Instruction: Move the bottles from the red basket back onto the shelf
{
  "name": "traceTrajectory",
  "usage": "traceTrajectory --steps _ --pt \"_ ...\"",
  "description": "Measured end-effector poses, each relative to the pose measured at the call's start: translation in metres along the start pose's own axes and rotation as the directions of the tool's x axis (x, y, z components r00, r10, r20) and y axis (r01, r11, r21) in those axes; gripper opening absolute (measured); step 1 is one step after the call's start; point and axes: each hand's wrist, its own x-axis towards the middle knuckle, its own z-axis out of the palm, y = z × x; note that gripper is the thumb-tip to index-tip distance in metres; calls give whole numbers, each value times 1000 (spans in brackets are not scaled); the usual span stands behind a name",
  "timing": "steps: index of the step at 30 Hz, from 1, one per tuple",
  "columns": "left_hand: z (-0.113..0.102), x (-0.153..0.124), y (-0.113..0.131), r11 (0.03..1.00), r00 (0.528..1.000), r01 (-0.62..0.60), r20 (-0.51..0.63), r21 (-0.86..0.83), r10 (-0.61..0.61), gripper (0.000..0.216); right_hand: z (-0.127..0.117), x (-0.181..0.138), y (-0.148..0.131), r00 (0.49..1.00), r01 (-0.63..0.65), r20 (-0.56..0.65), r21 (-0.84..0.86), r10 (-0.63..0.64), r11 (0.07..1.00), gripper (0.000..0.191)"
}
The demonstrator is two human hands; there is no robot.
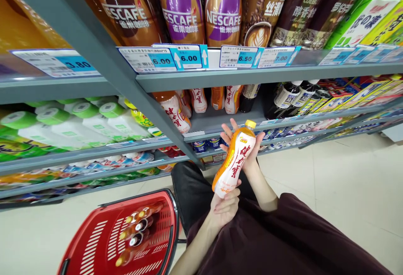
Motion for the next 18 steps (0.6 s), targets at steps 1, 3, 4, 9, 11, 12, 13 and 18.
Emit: traceTrajectory --steps 1,3,4,9,11,12,13,18 --pt "0 0 0 1000 1000 -1 2 3 1 25 1 0 0 1000 1 7 1 -1 1000 99" --pt "1 0 1 1000 1000 2 14 -9 -1 24 3 0 -1 1000 4 28 4 -5 1000 95" --pt "1 0 1 1000 1000 2 25 -19 -2 24 4 0 0 999 8 39 2 -8 1000 93" --pt "0 -1 4 999 993 -52 106 -14 53 33 2 -5 4 998 47 51 -152 -39 987 81" --pt "-1 -2 7 995 988 -100 123 15 98 38 -3 -10 8 998 3 66 -317 19 948 75" --pt "-2 -3 8 992 985 -124 126 32 119 36 -6 -12 10 995 -35 72 -406 71 913 71" --pt "-4 -3 10 988 982 -146 128 48 139 33 -7 -15 11 990 -70 73 -485 120 872 66" --pt "-9 6 25 972 982 -178 83 156 167 27 0 -21 12 990 -52 60 -689 128 723 47"
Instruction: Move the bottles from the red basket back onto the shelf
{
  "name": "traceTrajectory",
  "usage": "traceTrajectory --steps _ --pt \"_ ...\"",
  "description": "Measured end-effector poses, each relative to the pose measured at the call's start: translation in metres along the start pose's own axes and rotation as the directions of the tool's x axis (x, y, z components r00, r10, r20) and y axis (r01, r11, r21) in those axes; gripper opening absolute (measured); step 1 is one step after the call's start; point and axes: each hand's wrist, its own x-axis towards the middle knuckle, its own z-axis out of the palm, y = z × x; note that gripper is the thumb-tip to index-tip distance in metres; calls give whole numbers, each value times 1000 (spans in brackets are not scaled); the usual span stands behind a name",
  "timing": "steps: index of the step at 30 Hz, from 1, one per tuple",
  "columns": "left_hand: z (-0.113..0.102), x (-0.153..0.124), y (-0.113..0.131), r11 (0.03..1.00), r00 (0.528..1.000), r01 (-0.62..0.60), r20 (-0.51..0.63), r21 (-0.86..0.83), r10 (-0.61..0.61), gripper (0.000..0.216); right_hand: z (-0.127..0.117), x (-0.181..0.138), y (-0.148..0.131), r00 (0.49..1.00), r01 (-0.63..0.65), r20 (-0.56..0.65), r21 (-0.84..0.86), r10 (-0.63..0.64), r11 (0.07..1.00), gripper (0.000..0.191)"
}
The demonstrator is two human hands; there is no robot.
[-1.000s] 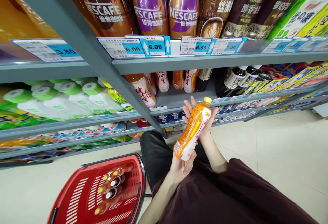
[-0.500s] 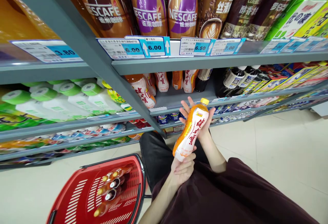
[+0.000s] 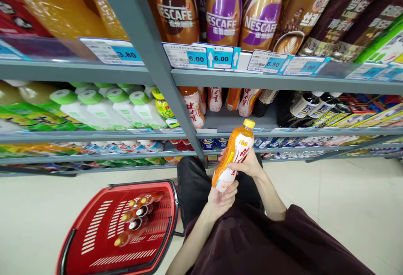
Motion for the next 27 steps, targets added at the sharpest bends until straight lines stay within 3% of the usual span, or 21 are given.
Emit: traceTrajectory --steps 6,10,13,15,19,23,27 --pt "-12 14 5 940 980 43 -196 338 26 43 8 30 -39 954 190 -200 -179 -224 965 48" --pt "-58 6 -13 856 953 122 -299 502 40 51 2 67 -58 862 318 -306 -296 -404 901 52" --pt "-104 -3 -25 732 896 256 -439 631 65 52 -9 93 -55 824 305 -347 -395 -448 866 59" --pt "-130 -7 -25 675 875 299 -476 674 87 51 -15 108 -48 829 292 -344 -407 -442 865 69" --pt "-166 -8 -7 589 872 244 -440 771 216 50 -19 130 -32 865 286 -233 -499 -445 818 89" --pt "-190 -3 10 444 832 274 -442 853 335 42 -16 149 -21 871 243 -156 -688 -466 684 96" --pt "-204 -1 11 357 855 276 -398 892 333 37 -13 164 -25 861 231 -118 -776 -495 587 100"
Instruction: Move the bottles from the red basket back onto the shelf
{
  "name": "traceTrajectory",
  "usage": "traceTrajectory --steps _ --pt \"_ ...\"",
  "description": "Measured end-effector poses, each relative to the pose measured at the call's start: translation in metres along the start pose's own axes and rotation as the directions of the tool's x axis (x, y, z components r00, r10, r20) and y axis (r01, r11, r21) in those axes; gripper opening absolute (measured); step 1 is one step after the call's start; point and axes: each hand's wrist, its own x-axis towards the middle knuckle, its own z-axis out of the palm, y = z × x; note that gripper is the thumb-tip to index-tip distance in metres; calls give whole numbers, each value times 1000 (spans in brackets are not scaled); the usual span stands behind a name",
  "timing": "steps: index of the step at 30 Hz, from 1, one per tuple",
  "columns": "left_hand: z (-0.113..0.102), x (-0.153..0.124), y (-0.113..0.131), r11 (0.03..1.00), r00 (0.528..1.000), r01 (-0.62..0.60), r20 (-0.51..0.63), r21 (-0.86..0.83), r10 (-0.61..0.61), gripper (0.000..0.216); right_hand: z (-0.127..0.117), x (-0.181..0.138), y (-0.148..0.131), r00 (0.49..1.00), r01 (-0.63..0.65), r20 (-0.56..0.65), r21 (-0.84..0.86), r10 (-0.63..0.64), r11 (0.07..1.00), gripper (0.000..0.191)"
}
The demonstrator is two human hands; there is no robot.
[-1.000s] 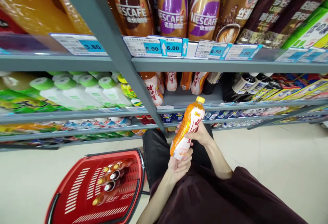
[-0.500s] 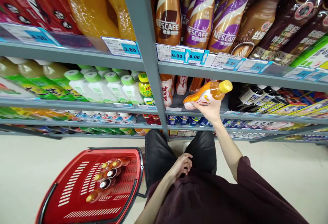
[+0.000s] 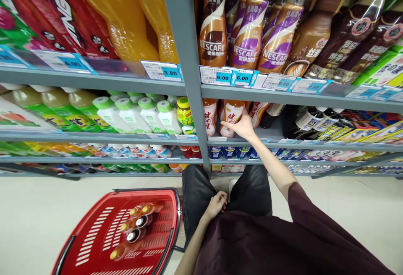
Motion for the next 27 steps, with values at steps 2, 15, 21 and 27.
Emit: traceTrajectory --steps 2,15,21,27 --pt "0 2 -4 999 1000 -19 11 26 18 36 -1 8 -4 995 48 82 -13 -47 999 97" --pt "-2 12 -15 996 998 -47 46 79 43 40 9 3 10 962 -66 273 298 -19 952 114" --pt "-2 13 -18 996 998 -45 38 73 43 41 -28 2 -6 979 130 147 77 -140 989 71" --pt "-2 14 -18 996 997 -60 47 67 57 41 -61 37 -15 974 214 141 -304 -178 929 53"
